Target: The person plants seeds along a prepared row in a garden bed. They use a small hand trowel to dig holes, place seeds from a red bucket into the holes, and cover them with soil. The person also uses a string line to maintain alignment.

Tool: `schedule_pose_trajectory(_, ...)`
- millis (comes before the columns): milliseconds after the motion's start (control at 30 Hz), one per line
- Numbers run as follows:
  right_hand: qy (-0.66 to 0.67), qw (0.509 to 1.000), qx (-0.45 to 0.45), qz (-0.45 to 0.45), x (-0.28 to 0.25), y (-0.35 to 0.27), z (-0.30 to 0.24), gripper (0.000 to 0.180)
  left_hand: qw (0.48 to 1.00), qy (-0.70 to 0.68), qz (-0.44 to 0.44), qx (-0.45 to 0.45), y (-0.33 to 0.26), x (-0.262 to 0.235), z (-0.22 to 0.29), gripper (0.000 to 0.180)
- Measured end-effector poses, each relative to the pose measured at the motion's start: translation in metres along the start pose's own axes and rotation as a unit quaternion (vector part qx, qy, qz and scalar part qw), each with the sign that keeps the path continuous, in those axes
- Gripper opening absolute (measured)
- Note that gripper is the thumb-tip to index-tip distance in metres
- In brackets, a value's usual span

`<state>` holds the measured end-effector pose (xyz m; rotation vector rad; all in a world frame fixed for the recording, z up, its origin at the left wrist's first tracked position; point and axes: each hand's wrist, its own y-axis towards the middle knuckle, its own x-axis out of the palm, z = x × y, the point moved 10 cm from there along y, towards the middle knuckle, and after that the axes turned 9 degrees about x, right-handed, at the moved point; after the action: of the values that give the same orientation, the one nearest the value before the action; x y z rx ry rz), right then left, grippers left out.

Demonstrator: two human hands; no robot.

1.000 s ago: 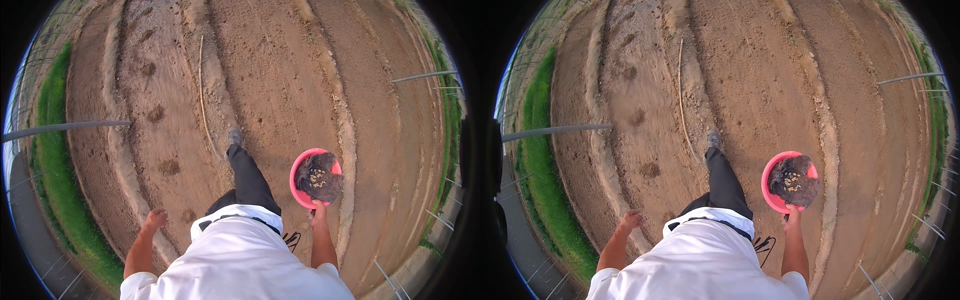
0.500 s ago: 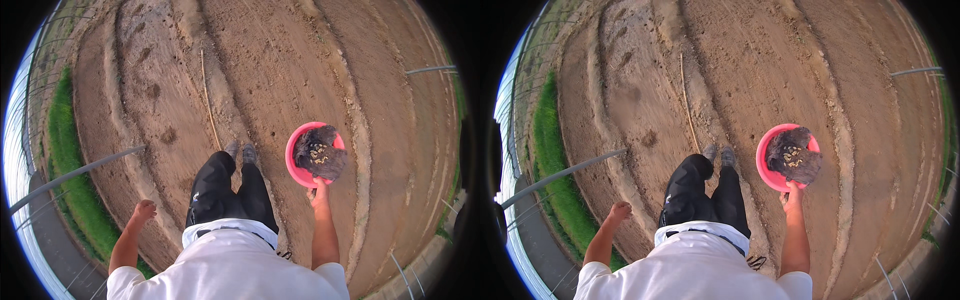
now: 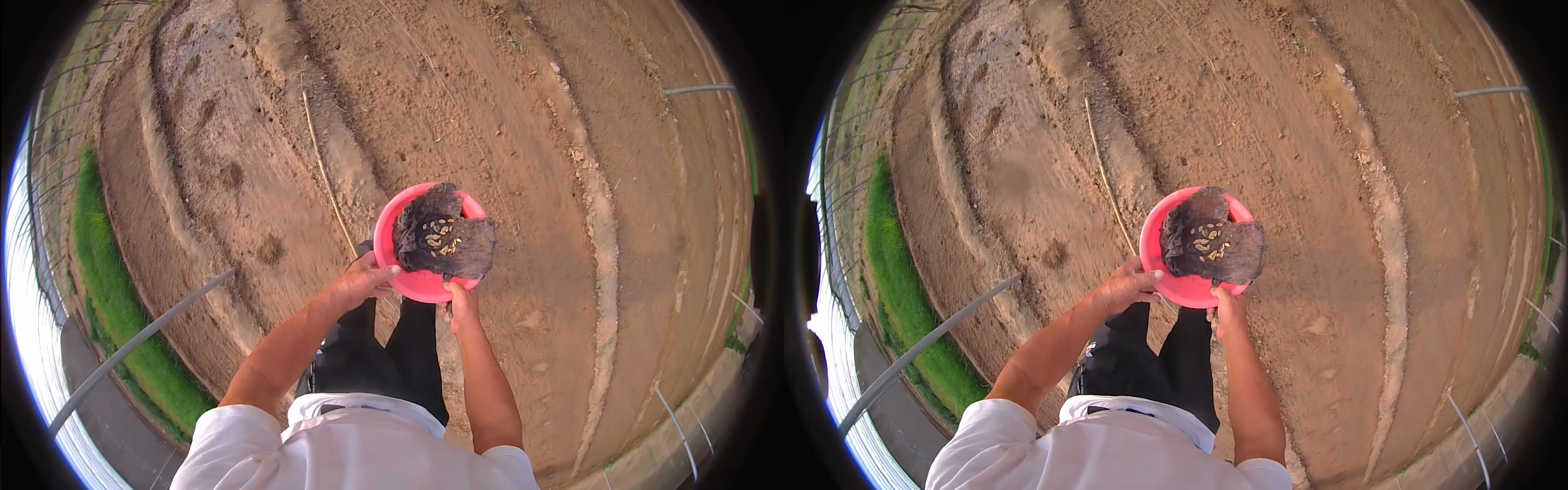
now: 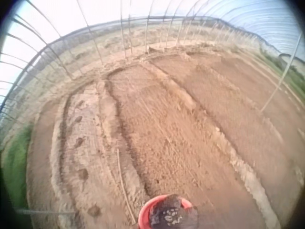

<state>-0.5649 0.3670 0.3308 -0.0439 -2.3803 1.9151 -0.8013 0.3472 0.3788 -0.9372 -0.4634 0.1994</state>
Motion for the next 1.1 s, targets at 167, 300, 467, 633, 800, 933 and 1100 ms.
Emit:
schedule_pose_trajectory(167, 0.002, 0.999, 0.033, 0.018, 0.042, 0.03, 0.001, 0.018, 0.995, -0.064, 0.08, -0.009, 0.067, -0.047, -0.038, 0.035)
schedule_pose_trajectory(300, -0.072, 0.997, -0.01, 0.026, 0.066, 0.068, -0.02, 0.036, 0.988, -0.089, 0.124, 0.007, 0.12, -0.085, -0.035, 0.035)
schedule_pose_trajectory(467, -0.119, 0.993, -0.009, -0.004, 0.038, 0.182, -0.014, 0.034, 0.982, -0.043, 0.181, 0.027, 0.239, -0.176, -0.044, 0.034)
schedule_pose_trajectory(633, -0.122, 0.991, -0.054, 0.024, -0.013, 0.275, -0.021, 0.031, 0.97, -0.023, 0.236, 0.051, 0.367, -0.285, -0.062, 0.027)
schedule_pose_trajectory(800, -0.143, 0.974, -0.143, 0.101, -0.08, 0.368, -0.044, 0.038, 0.957, 0.043, 0.276, 0.08, 0.483, -0.387, -0.059, 0.018)
schedule_pose_trajectory(933, -0.129, 0.967, -0.196, 0.098, -0.088, 0.414, -0.071, 0.036, 0.953, 0.063, 0.278, 0.101, 0.538, -0.444, -0.035, 0.013)
schedule_pose_trajectory(1100, -0.112, 0.954, -0.27, 0.065, -0.075, 0.415, -0.104, 0.023, 0.945, 0.149, 0.272, 0.099, 0.565, -0.455, -0.011, 0.01)
